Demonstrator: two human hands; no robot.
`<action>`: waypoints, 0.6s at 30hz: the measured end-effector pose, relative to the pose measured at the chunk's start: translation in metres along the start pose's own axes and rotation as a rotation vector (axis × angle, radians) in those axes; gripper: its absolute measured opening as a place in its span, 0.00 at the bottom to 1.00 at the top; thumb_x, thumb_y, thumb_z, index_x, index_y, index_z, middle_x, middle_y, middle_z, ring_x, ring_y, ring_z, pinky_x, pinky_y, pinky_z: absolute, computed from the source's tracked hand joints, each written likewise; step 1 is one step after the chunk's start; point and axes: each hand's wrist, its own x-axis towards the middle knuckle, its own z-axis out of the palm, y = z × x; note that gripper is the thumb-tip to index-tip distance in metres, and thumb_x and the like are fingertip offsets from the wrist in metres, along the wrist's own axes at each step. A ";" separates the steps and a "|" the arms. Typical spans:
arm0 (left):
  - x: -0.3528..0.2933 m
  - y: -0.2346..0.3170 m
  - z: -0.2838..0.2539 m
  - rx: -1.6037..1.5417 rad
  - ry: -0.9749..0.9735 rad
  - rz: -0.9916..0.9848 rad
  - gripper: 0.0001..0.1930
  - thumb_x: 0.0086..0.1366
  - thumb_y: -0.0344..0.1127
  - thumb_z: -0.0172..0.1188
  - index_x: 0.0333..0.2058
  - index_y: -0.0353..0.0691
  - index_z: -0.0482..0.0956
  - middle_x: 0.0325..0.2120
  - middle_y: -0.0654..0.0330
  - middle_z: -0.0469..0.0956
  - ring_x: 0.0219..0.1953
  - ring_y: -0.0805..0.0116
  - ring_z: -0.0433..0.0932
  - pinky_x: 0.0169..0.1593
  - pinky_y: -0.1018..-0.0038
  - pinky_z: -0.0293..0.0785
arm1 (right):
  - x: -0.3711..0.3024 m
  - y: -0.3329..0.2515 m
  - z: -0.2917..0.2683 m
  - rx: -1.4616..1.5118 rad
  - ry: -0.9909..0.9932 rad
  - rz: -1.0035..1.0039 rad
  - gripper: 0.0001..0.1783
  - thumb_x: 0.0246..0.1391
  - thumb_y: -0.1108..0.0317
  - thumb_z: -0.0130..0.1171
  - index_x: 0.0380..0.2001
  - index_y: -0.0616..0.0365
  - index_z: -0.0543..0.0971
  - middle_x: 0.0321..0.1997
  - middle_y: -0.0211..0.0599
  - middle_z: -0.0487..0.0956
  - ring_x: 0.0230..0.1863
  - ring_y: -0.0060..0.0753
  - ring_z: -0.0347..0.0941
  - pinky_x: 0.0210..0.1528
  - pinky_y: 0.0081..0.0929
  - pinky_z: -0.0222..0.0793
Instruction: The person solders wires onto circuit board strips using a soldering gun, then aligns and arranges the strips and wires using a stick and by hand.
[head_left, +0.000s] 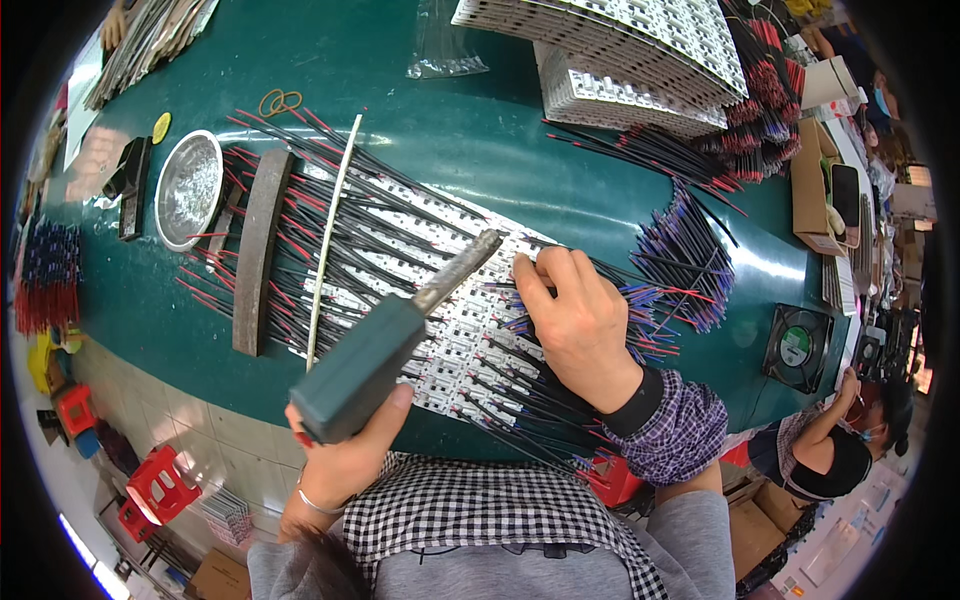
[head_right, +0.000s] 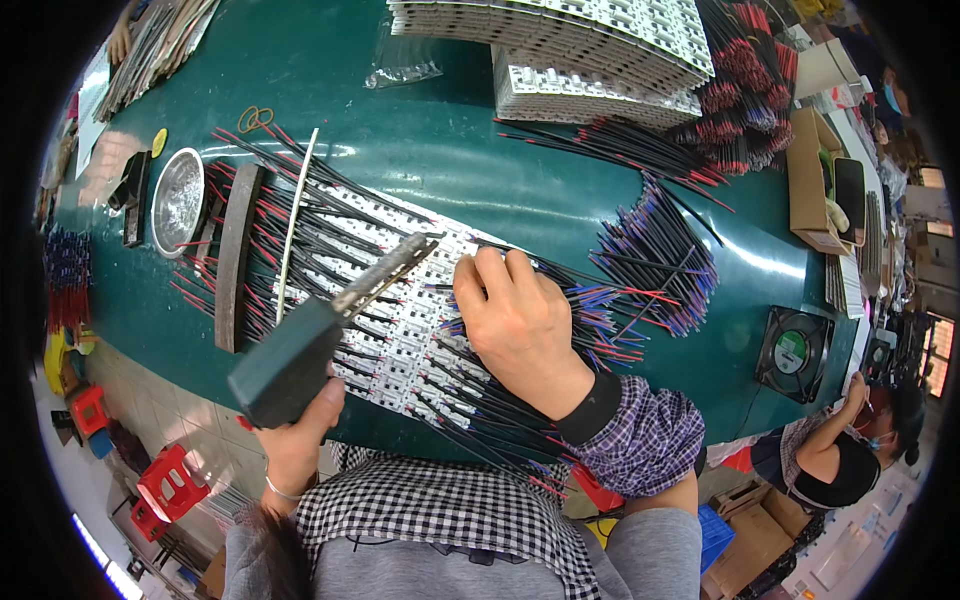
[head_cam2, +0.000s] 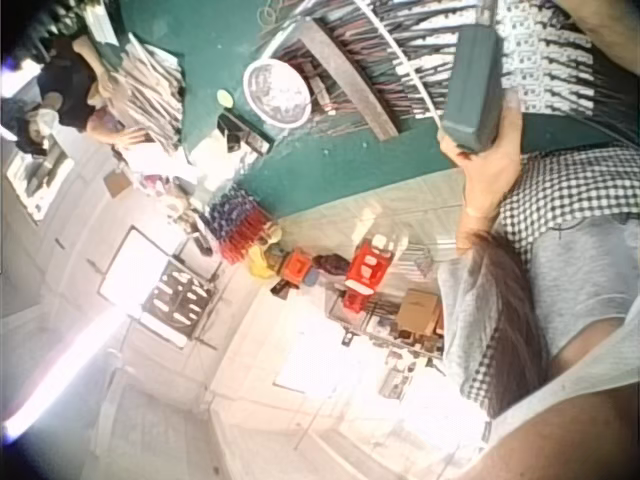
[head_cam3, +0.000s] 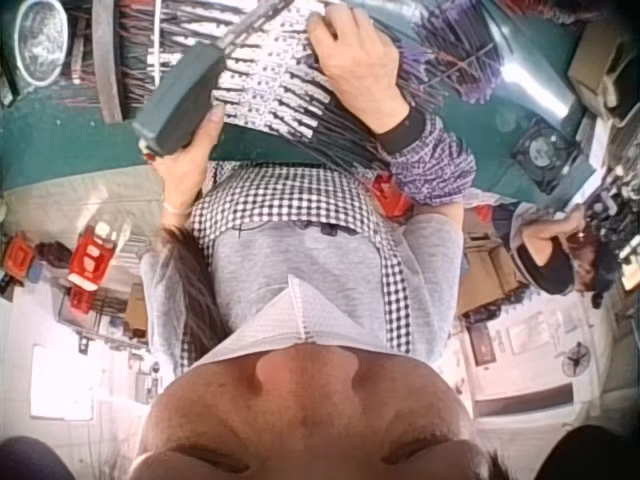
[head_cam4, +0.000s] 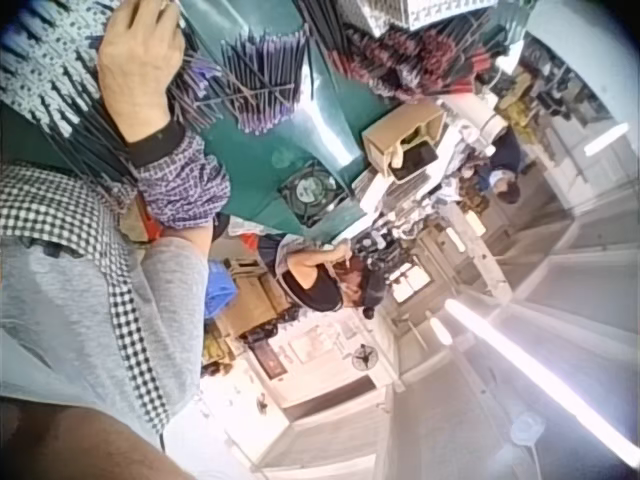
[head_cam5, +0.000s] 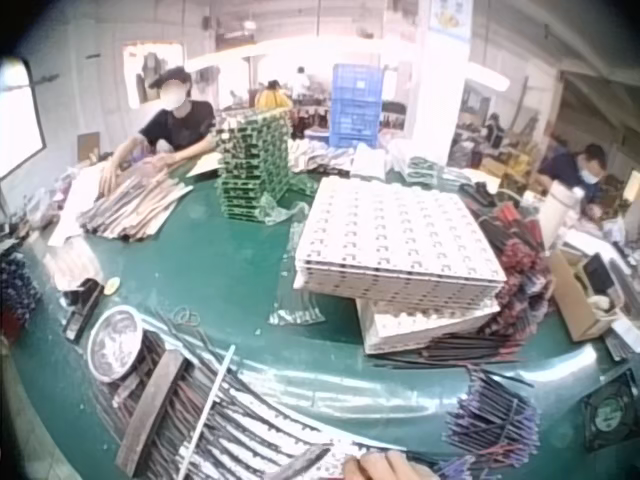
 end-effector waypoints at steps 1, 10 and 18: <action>-0.005 0.000 -0.002 -0.165 0.076 -0.163 0.16 0.56 0.25 0.71 0.43 0.31 0.82 0.32 0.60 0.82 0.31 0.75 0.79 0.33 0.77 0.75 | 0.000 0.000 -0.001 0.003 0.004 0.000 0.15 0.43 0.71 0.59 0.38 0.61 0.79 0.34 0.33 0.69 0.33 0.29 0.70 0.27 0.22 0.70; -0.002 0.004 -0.012 -0.708 -0.033 -0.177 0.32 0.56 0.20 0.64 0.60 0.30 0.65 0.48 0.46 0.76 0.25 0.67 0.76 0.24 0.74 0.73 | 0.000 -0.005 -0.011 0.018 -0.060 0.026 0.20 0.44 0.73 0.59 0.44 0.66 0.79 0.34 0.34 0.69 0.34 0.32 0.70 0.30 0.23 0.71; -0.012 -0.006 -0.008 -0.409 0.027 -0.142 0.30 0.57 0.24 0.65 0.58 0.26 0.68 0.49 0.45 0.77 0.27 0.67 0.77 0.24 0.74 0.73 | -0.012 -0.007 -0.016 0.110 -0.054 0.021 0.24 0.45 0.74 0.58 0.49 0.67 0.79 0.35 0.34 0.71 0.36 0.32 0.72 0.30 0.26 0.70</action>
